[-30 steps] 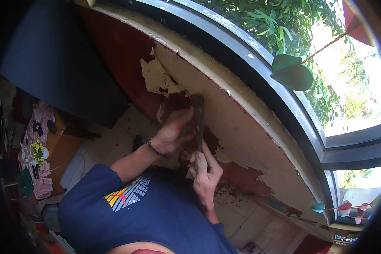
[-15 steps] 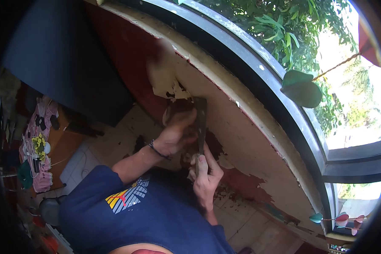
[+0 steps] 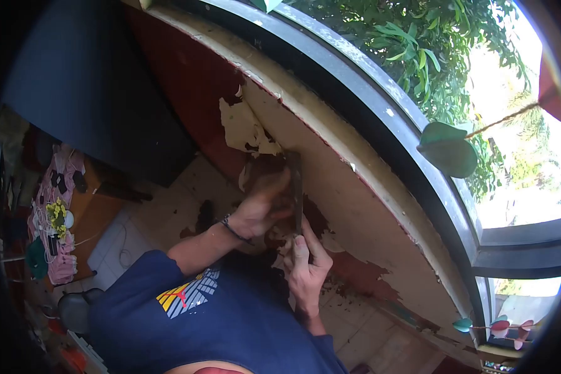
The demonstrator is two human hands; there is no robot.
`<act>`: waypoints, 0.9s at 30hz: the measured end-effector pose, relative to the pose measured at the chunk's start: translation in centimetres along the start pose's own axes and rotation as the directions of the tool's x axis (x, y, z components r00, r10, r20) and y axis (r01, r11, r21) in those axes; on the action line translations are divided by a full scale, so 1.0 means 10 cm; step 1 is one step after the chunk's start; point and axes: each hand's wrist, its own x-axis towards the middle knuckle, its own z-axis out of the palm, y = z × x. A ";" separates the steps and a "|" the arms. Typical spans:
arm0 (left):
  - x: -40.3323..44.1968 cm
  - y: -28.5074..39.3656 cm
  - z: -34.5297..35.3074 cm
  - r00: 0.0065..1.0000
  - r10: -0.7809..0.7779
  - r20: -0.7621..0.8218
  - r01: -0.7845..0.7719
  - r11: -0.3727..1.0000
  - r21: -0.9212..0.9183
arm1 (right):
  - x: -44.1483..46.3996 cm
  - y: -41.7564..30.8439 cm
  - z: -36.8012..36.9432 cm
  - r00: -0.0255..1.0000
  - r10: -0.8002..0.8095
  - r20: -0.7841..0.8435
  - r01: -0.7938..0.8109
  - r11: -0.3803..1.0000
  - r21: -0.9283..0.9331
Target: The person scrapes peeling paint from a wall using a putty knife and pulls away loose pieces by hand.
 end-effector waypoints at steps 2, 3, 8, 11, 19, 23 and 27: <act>0.00 0.06 -0.01 0.997 0.013 -0.077 -0.012 1.000 0.017 | 0.00 -0.01 0.06 1.000 -0.007 -0.022 0.006 0.999 -0.037; 0.01 0.07 0.00 0.988 0.031 -0.148 -0.025 0.999 0.044 | -0.01 0.01 0.07 1.000 0.002 -0.027 -0.003 0.999 -0.046; -0.04 0.09 -0.02 0.996 0.006 -0.091 0.000 0.998 0.064 | -0.06 0.00 0.01 1.000 0.000 0.004 0.000 0.999 -0.035; 0.00 0.17 0.00 0.995 -0.046 -0.084 0.050 0.998 0.036 | 0.04 -0.16 0.13 0.997 0.083 -0.001 -0.083 0.995 -0.053; -0.05 0.20 0.10 0.969 0.003 -0.247 -0.007 1.000 -0.017 | 0.09 -0.02 0.09 0.998 -0.058 -0.011 0.055 0.981 -0.187; -0.04 0.32 0.05 0.965 0.035 -0.259 -0.043 0.999 -0.026 | 0.18 -0.08 0.25 0.995 -0.093 0.025 0.096 0.966 -0.240; -0.05 0.30 -0.05 0.977 0.005 -0.214 -0.021 0.997 -0.075 | 0.14 -0.03 0.27 0.993 -0.113 0.019 0.114 0.967 -0.227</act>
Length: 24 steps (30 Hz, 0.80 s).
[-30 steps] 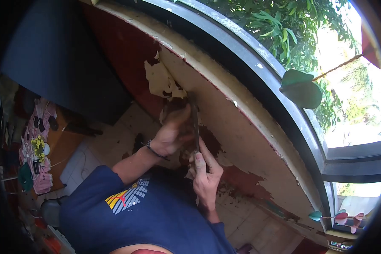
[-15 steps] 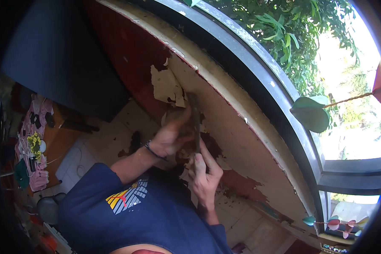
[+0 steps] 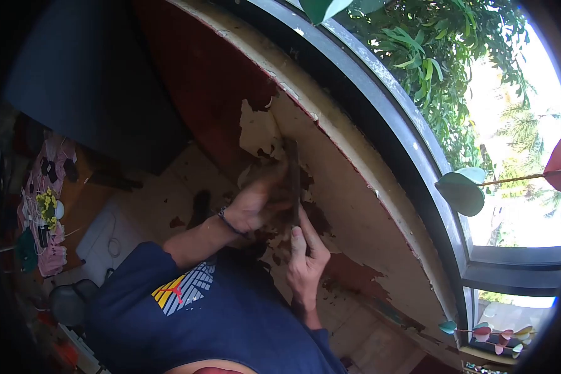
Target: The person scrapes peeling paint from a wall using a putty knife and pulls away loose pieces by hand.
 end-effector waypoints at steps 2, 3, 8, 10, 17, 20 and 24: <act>0.03 -0.08 -0.10 0.988 -0.124 0.094 0.120 0.992 0.039 | -0.07 -0.06 -0.05 0.997 0.070 -0.018 -0.069 0.997 0.037; -0.01 -0.09 -0.10 0.988 -0.114 0.099 0.111 0.993 0.038 | -0.09 -0.04 -0.07 0.996 0.085 -0.012 -0.085 0.996 0.029; -0.01 -0.11 -0.10 0.929 -0.047 0.368 0.097 0.988 -0.119 | 0.00 -0.15 0.07 0.994 0.107 -0.029 -0.106 0.994 0.031; -0.01 -0.07 -0.08 0.926 -0.071 0.370 0.129 0.982 -0.137 | 0.05 -0.17 0.06 0.988 0.147 -0.042 -0.142 0.986 0.092; 0.04 -0.31 -0.10 0.913 -0.021 0.407 0.016 1.000 0.015 | -0.11 -0.05 -0.24 0.994 0.088 -0.059 -0.087 0.996 0.017; 0.11 -0.30 -0.15 0.884 -0.067 0.463 0.084 0.996 -0.016 | -0.11 -0.24 -0.12 0.970 0.218 -0.110 -0.202 0.970 0.135; 0.06 -0.31 -0.07 0.916 -0.051 0.399 0.085 0.994 -0.068 | -0.10 -0.15 -0.12 0.992 0.049 -0.114 -0.052 0.998 -0.023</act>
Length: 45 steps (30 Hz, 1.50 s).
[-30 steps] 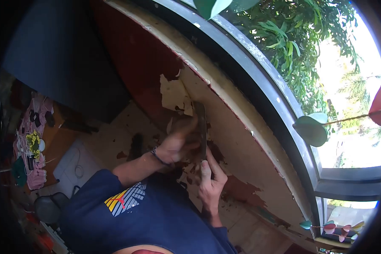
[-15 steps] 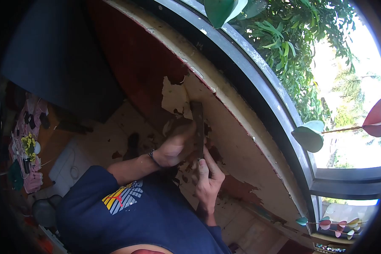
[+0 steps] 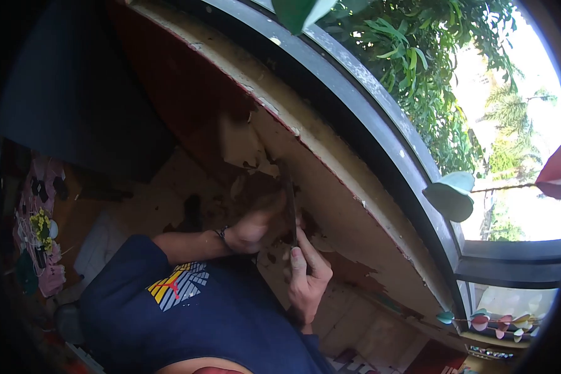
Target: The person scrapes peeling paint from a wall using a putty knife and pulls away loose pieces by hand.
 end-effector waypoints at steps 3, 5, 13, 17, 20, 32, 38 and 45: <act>0.00 -0.04 -0.01 0.990 0.102 0.094 -0.096 0.993 -0.061 | -0.02 -0.09 -0.04 0.999 0.049 0.008 -0.049 0.998 -0.042; 0.05 -0.12 -0.12 0.979 0.115 0.169 -0.122 0.992 0.035 | -0.02 -0.12 -0.13 0.996 0.065 0.052 -0.064 0.998 -0.021; 0.06 -0.20 -0.03 0.996 0.044 0.076 -0.053 0.991 0.124 | -0.03 -0.06 -0.28 0.999 0.027 0.038 -0.023 0.996 -0.091; 0.07 0.01 -0.10 0.987 0.151 0.062 -0.155 0.986 0.059 | 0.14 -0.03 -0.04 0.990 0.132 0.042 -0.133 0.991 0.021; 0.04 0.04 -0.06 0.984 0.150 0.093 -0.149 0.989 -0.009 | 0.09 -0.03 -0.02 0.994 0.088 0.065 -0.087 0.996 -0.016; -0.02 0.18 0.03 1.000 -0.026 0.005 0.026 0.987 -0.161 | 0.18 0.02 0.11 0.996 -0.002 0.093 0.000 1.000 0.017; -0.08 0.26 0.12 0.991 -0.130 0.039 0.134 0.982 -0.134 | 0.09 -0.11 0.25 0.985 0.150 0.083 -0.159 0.981 0.112; -0.10 0.23 0.07 0.999 -0.007 -0.041 0.005 0.998 -0.065 | 0.14 0.06 0.31 0.992 0.065 0.104 -0.089 0.965 0.245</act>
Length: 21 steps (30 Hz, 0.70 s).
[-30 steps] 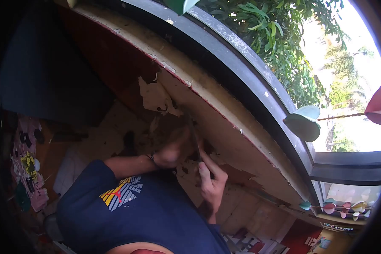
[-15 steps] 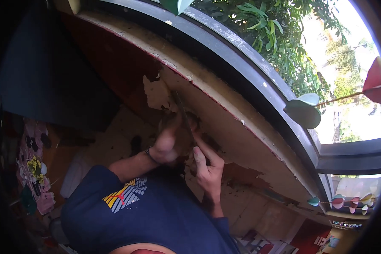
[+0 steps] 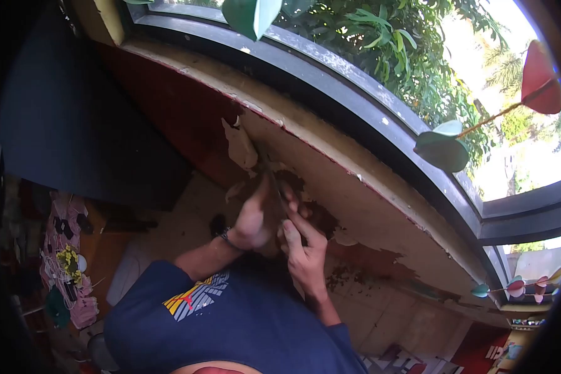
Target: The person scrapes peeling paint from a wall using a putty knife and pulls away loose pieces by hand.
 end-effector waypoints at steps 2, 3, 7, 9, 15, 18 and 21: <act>0.01 -0.07 -0.04 0.999 0.032 0.028 -0.034 0.997 0.070 | -0.03 0.03 -0.04 1.000 -0.009 0.011 0.009 1.000 -0.006; 0.02 -0.08 -0.03 0.998 0.045 0.045 -0.050 0.990 0.132 | -0.03 0.03 -0.06 1.000 0.000 0.007 0.000 1.000 -0.012; 0.08 0.15 0.04 0.989 0.146 0.005 -0.145 0.982 0.122 | 0.24 0.01 0.08 0.998 -0.039 0.048 0.039 0.999 0.015; 0.04 0.18 0.10 0.987 0.163 -0.008 -0.162 0.983 0.086 | 0.23 0.00 0.10 0.998 -0.012 0.067 0.005 0.996 0.091; -0.02 0.21 0.07 0.992 0.087 -0.096 -0.076 0.990 0.119 | 0.21 -0.01 0.15 0.996 0.012 0.083 -0.015 0.999 0.037; -0.03 0.33 0.19 0.991 0.057 -0.119 -0.064 0.997 -0.052 | 0.31 -0.10 0.18 0.988 0.053 0.146 -0.072 0.990 0.123; -0.06 0.30 0.19 0.995 0.036 -0.091 -0.042 0.997 -0.069 | 0.27 -0.11 0.19 0.989 0.029 0.146 -0.046 0.993 0.111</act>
